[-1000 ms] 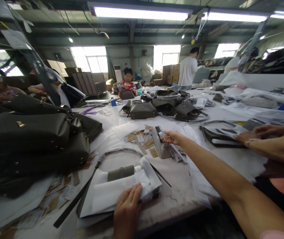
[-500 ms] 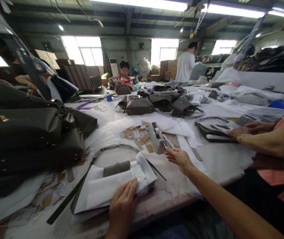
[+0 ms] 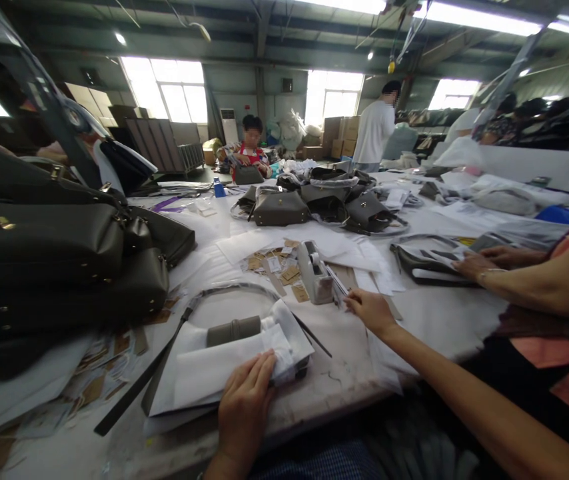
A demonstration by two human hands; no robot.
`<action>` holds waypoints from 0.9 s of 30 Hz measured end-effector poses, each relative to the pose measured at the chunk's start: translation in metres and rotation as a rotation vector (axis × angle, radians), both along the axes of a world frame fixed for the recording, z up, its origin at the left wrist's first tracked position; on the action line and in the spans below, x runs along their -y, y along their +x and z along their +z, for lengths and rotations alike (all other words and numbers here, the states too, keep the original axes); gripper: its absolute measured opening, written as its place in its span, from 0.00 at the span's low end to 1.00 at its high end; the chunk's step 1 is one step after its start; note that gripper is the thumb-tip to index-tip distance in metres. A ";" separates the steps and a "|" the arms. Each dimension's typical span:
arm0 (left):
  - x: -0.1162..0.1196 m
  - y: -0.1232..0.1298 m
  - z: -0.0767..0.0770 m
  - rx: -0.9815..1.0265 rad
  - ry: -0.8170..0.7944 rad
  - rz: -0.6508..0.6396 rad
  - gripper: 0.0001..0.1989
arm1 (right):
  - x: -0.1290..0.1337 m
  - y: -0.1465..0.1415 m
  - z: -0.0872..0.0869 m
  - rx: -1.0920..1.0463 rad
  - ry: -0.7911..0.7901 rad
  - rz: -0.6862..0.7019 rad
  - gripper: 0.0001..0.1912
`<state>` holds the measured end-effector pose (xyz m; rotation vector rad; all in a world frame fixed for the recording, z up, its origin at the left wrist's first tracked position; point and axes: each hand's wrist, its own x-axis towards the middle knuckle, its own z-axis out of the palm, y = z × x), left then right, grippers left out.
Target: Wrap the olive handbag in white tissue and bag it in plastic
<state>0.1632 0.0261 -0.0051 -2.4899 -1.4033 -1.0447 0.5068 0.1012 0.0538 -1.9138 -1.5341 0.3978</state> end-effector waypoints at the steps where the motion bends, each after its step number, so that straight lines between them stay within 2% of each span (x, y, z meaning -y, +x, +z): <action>1: 0.000 0.000 0.000 -0.003 -0.002 -0.004 0.22 | 0.006 0.001 0.005 0.057 0.017 0.028 0.10; 3: 0.000 0.000 0.002 -0.008 -0.008 -0.011 0.22 | 0.018 0.000 0.018 0.231 0.058 0.143 0.09; 7: 0.001 0.001 0.005 -0.005 -0.012 -0.018 0.22 | 0.035 -0.015 0.051 0.679 0.169 0.583 0.14; 10: 0.002 0.001 0.007 0.001 -0.029 -0.016 0.21 | 0.036 -0.045 0.074 0.748 0.184 0.841 0.15; 13: 0.002 0.002 0.008 0.009 -0.043 -0.012 0.20 | 0.027 -0.082 0.086 0.709 0.117 1.044 0.14; 18: 0.001 0.003 0.010 0.034 -0.023 -0.014 0.18 | -0.005 -0.139 0.088 0.735 -0.036 1.302 0.14; 22: 0.000 0.004 0.011 0.047 -0.031 -0.008 0.17 | -0.029 -0.166 0.082 0.907 -0.173 1.354 0.11; 27: 0.000 0.005 0.011 0.059 -0.030 0.004 0.18 | -0.048 -0.188 0.072 1.083 -0.287 1.411 0.10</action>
